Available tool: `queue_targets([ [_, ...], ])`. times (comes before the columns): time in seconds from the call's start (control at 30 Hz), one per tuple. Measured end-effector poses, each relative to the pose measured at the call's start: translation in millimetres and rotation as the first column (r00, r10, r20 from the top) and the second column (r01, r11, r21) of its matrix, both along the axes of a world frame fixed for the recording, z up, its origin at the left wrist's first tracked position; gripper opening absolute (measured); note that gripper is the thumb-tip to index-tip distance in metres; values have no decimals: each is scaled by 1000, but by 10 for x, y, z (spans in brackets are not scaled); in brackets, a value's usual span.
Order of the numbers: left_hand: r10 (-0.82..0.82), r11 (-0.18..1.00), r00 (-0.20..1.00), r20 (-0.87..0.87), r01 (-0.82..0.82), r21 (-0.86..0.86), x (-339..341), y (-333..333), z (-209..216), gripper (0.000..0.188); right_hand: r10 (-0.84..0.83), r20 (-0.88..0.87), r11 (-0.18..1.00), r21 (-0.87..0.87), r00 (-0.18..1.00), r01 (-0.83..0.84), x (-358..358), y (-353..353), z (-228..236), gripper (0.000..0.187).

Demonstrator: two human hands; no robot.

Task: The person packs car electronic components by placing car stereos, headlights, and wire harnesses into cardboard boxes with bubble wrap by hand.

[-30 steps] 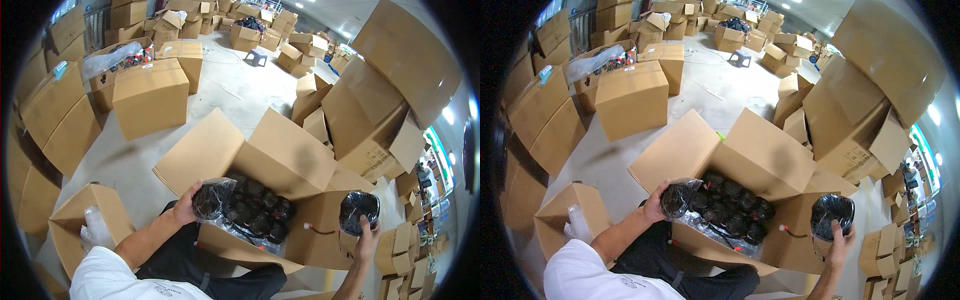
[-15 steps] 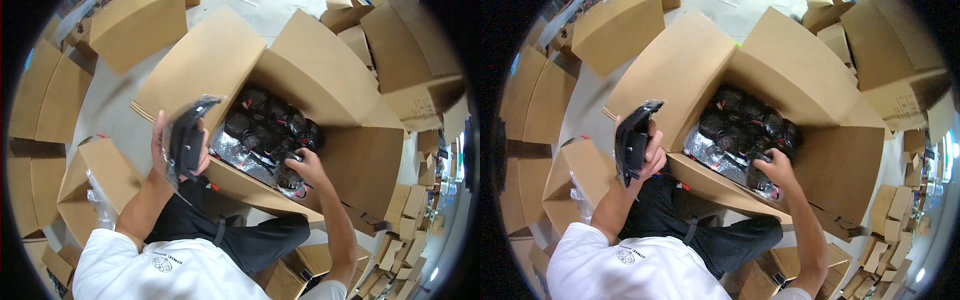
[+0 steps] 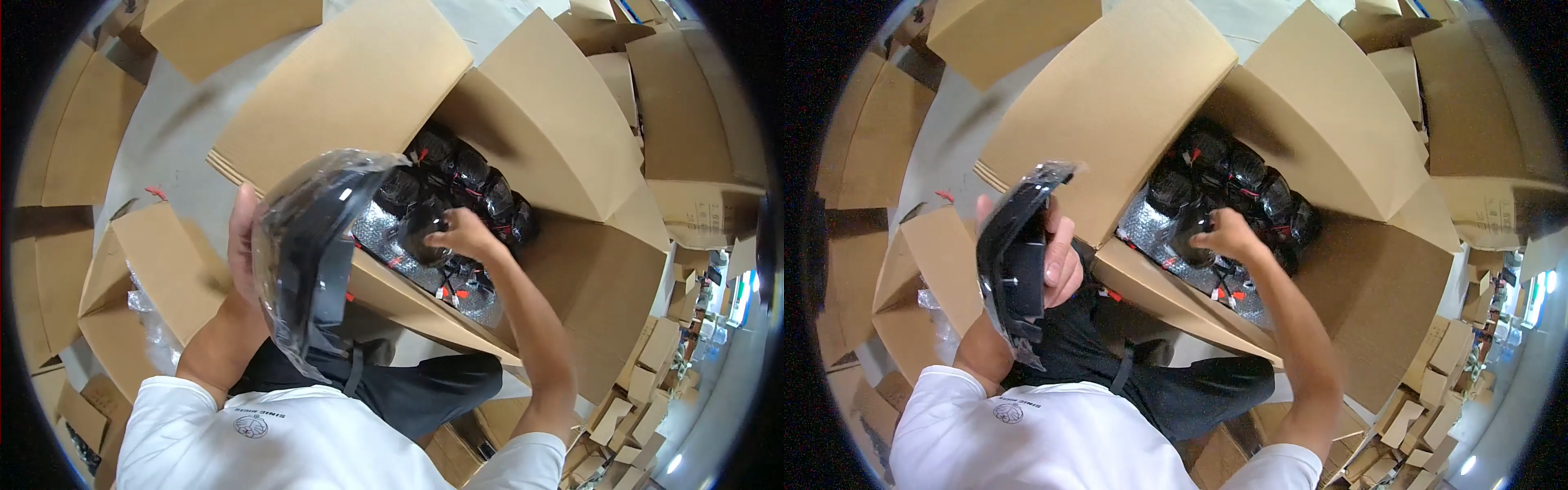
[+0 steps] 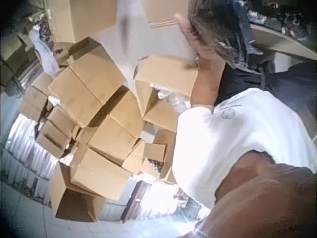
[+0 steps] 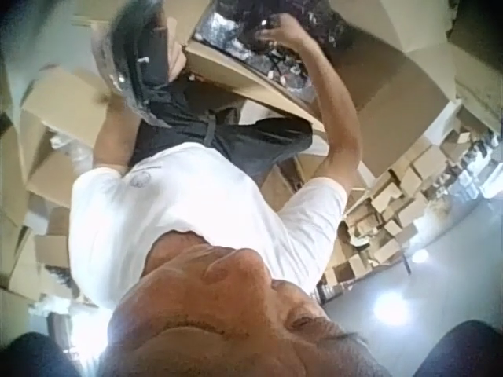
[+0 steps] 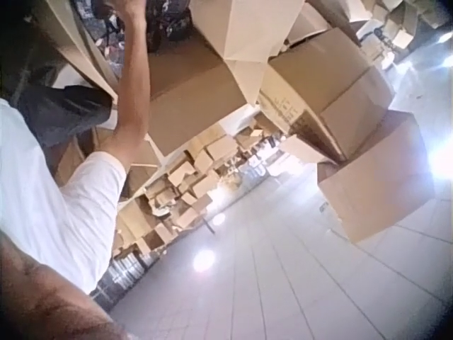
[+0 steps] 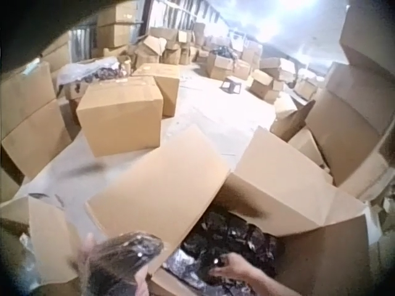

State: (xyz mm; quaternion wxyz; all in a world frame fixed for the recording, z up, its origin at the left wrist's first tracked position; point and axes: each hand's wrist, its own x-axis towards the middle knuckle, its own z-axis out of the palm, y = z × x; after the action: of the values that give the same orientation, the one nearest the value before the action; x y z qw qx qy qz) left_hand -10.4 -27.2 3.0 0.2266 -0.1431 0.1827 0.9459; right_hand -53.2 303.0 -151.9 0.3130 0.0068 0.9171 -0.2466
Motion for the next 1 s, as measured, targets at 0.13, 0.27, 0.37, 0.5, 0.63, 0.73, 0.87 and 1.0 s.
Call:
queue_targets([
  [0.13,3,1000,998,-64,-2,7,77,-122,-144,83,-314,528,623,-513,789,591,147,-395,-364,32],
  [0.27,-66,995,983,-174,78,63,58,-46,-190,83,-512,477,664,-308,714,681,537,-356,-1379,43],
  [0.37,-25,988,965,-261,63,142,75,-141,-146,78,-87,148,971,233,985,51,434,-635,-1043,57],
  [0.5,-88,988,932,-350,127,89,-21,38,-123,68,-440,134,800,-391,888,455,232,-376,-370,73],
  [0.63,-177,949,911,-372,59,-308,-35,139,-94,61,-244,366,126,-906,898,404,296,-753,1593,76],
  [0.73,-317,873,823,-472,59,-483,-27,387,6,65,-376,114,414,-867,920,277,599,-947,2415,55],
  [0.87,-300,949,557,-774,88,-304,-45,672,186,74,-637,-39,384,-882,770,273,862,-299,2771,48],
  [1.0,-668,669,316,-674,-142,-730,-155,911,355,43,-808,-322,315,-944,494,-100,1077,490,3184,51],
])
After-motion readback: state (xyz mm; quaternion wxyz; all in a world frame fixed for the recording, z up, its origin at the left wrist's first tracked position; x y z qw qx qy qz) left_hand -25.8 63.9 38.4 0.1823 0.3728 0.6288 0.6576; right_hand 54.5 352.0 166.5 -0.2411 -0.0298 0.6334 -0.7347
